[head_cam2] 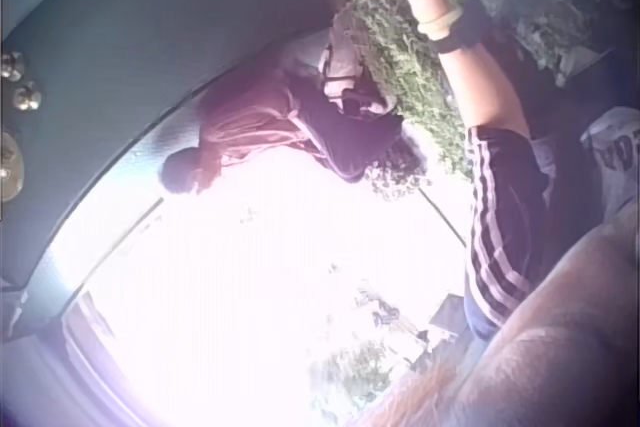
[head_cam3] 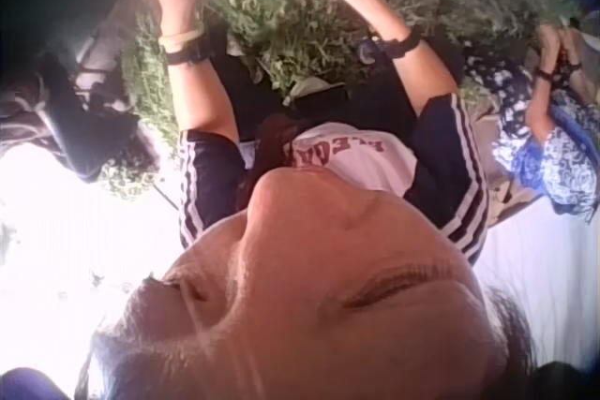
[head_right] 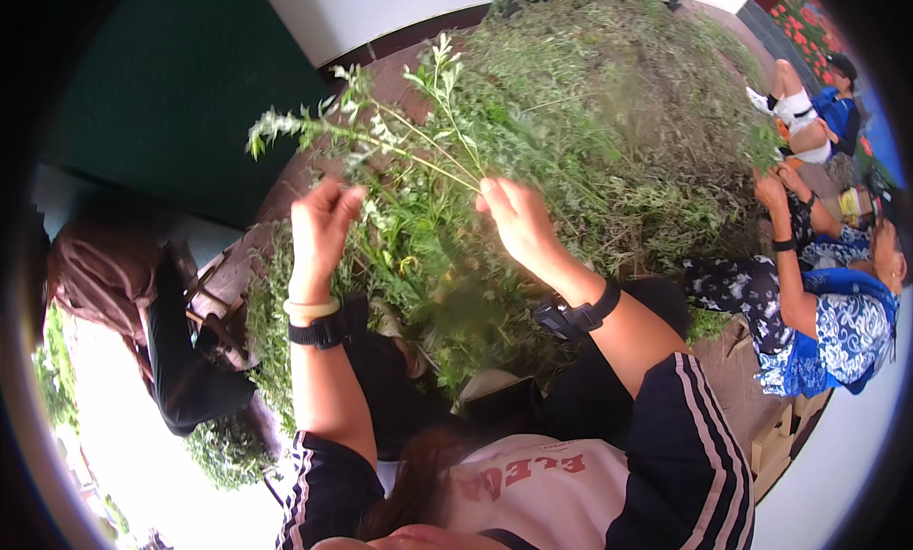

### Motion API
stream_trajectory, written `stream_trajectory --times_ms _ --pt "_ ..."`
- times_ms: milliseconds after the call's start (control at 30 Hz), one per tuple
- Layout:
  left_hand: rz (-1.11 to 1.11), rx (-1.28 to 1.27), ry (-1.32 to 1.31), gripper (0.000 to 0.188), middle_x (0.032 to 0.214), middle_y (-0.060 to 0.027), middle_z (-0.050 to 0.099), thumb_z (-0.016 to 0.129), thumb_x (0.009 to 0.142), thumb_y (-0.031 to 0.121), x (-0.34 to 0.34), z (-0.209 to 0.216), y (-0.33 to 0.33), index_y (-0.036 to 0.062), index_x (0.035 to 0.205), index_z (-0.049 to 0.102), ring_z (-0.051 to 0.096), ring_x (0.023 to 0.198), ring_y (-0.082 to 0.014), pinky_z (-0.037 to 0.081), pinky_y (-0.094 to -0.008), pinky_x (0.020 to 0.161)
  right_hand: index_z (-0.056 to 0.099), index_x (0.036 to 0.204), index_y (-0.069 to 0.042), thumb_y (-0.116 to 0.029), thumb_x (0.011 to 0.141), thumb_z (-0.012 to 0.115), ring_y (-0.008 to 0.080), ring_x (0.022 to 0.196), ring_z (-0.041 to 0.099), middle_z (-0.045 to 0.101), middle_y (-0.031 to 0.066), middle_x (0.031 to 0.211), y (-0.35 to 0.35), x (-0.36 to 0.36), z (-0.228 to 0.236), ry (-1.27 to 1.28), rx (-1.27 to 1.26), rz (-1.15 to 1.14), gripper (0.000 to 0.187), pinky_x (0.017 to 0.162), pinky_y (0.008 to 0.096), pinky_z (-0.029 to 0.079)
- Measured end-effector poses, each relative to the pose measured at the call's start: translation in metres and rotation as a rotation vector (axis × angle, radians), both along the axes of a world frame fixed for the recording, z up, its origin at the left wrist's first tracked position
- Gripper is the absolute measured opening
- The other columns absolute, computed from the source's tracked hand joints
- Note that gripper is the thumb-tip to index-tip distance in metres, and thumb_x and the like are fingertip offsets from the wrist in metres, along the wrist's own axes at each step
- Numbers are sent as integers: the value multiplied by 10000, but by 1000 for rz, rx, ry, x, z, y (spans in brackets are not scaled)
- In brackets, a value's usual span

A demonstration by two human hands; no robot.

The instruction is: The person picks through a large pile of green leafy herbs on the floor, pulling out individual stems and removing small yellow flowers or dead leaves by hand.

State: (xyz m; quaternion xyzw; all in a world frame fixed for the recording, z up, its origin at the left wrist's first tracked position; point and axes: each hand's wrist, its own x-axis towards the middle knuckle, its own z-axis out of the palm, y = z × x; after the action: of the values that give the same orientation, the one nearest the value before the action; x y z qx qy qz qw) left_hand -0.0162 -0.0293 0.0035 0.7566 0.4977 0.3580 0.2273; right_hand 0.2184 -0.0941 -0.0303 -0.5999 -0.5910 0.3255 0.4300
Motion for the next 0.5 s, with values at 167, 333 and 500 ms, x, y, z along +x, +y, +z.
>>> stream_trajectory --times_ms 167,333,500 --pt "-270 -30 98 258 795 -132 572 598 725 270 25 -20 -18 35 830 592 558 714 -269 440 -306 618 514 743 -48 -285 871 387 57 581 374 440 -28 646 2 -10 4 436 -120 88 298 537 203 325" --pt "-301 -216 -497 228 878 -88 572 562 762 96 66 -31 -23 -12 960 532 545 807 -164 430 -250 686 520 785 -55 -287 873 386 29 550 336 394 -54 609 -1 -17 2 608 -207 183 282 490 175 288" --pt "-293 -644 -1002 89 804 -46 582 539 781 49 70 -25 -25 19 860 509 545 731 -94 445 -209 651 547 873 -31 -309 872 388 24 491 330 378 -65 563 1 -22 3 581 -361 348 320 437 159 271"
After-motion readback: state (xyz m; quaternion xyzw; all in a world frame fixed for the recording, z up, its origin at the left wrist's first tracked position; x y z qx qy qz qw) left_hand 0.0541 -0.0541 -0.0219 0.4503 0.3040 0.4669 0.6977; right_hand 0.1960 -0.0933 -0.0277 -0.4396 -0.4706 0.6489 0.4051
